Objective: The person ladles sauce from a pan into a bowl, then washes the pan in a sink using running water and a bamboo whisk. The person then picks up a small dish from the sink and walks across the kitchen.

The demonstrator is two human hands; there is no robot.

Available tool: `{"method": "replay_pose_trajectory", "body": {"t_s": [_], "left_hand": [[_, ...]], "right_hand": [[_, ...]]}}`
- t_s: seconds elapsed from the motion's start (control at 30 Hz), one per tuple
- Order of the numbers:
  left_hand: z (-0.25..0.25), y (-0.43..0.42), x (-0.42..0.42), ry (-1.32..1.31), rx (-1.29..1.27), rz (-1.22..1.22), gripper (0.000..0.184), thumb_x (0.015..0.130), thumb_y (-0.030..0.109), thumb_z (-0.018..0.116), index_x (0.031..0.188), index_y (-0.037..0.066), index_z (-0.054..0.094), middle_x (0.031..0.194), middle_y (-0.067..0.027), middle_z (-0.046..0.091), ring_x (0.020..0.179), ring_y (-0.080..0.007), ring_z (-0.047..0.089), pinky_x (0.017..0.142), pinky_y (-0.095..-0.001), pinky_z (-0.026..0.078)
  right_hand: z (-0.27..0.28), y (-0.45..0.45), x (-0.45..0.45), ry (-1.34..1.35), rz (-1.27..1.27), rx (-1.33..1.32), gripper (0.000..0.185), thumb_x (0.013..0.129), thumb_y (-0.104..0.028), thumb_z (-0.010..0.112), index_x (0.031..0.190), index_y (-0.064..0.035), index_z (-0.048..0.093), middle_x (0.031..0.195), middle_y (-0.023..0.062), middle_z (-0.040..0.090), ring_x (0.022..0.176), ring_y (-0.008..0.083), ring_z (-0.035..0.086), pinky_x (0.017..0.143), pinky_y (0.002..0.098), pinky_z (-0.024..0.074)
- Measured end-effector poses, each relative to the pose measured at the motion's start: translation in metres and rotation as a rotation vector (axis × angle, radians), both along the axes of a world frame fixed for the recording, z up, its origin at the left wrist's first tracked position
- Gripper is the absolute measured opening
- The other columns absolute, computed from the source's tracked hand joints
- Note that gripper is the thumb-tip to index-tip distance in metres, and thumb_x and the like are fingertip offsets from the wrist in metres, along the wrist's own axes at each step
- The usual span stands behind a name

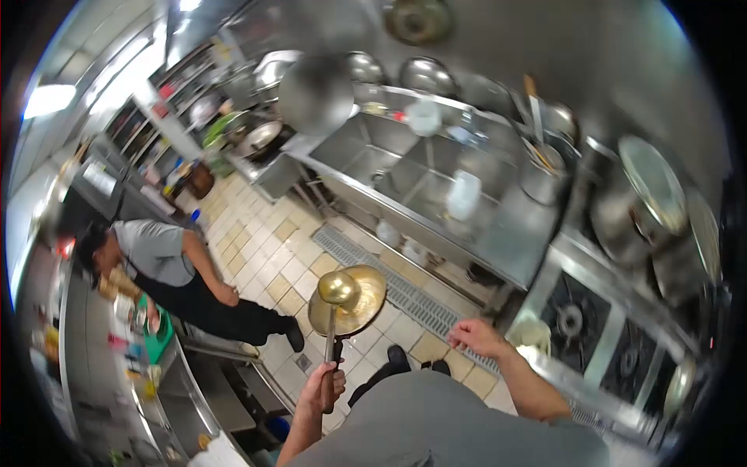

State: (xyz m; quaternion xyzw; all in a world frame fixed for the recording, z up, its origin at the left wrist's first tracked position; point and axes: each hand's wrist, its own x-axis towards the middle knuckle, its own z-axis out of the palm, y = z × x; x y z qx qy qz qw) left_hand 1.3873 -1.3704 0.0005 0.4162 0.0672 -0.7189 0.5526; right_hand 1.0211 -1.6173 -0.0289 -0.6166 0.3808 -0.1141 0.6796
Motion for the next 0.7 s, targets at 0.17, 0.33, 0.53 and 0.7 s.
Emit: {"method": "replay_pose_trajectory", "body": {"t_s": [0.17, 0.33, 0.53, 0.7], "left_hand": [[0.026, -0.063, 0.048, -0.124, -0.046, 0.012, 0.03, 0.094, 0.018, 0.057, 0.122, 0.009, 0.05, 0.067, 0.004, 0.036, 0.055, -0.009, 0.035, 0.048, -0.0258, 0.031], [0.013, -0.149, 0.115, -0.138, -0.198, -0.017, 0.036, 0.091, 0.015, 0.059, 0.126, 0.008, 0.049, 0.072, 0.0008, 0.044, 0.056, -0.0095, 0.041, 0.047, -0.0256, 0.036], [0.019, -0.261, 0.19, -0.126, -0.239, -0.179, 0.025, 0.092, 0.017, 0.06, 0.112, 0.011, 0.047, 0.073, 0.0014, 0.047, 0.055, -0.0079, 0.042, 0.045, -0.0244, 0.035], [0.045, -0.331, 0.211, -0.025, -0.228, -0.18, 0.019, 0.092, 0.015, 0.062, 0.099, 0.015, 0.044, 0.071, 0.0039, 0.045, 0.052, -0.0069, 0.04, 0.043, -0.024, 0.031]], "right_hand": [[0.01, -0.087, 0.103, 0.095, 0.011, -0.166, 0.024, 0.1, -0.022, 0.06, 0.091, -0.002, 0.067, 0.085, 0.0048, 0.071, 0.075, 0.0118, 0.066, 0.068, 0.0278, 0.0528], [0.035, -0.161, 0.177, 0.026, -0.157, -0.019, 0.019, 0.099, -0.021, 0.062, 0.098, -0.0029, 0.066, 0.088, 0.0046, 0.069, 0.073, 0.0118, 0.065, 0.064, 0.0261, 0.0516], [0.016, -0.25, 0.174, -0.06, -0.409, 0.012, 0.023, 0.102, -0.025, 0.06, 0.116, -0.0064, 0.061, 0.098, 0.006, 0.068, 0.073, 0.0139, 0.067, 0.06, 0.0255, 0.0515], [-0.022, -0.322, 0.157, -0.094, -0.663, 0.128, 0.031, 0.102, -0.028, 0.061, 0.127, -0.011, 0.057, 0.108, 0.0055, 0.066, 0.074, 0.0166, 0.068, 0.056, 0.0279, 0.0512]]}}
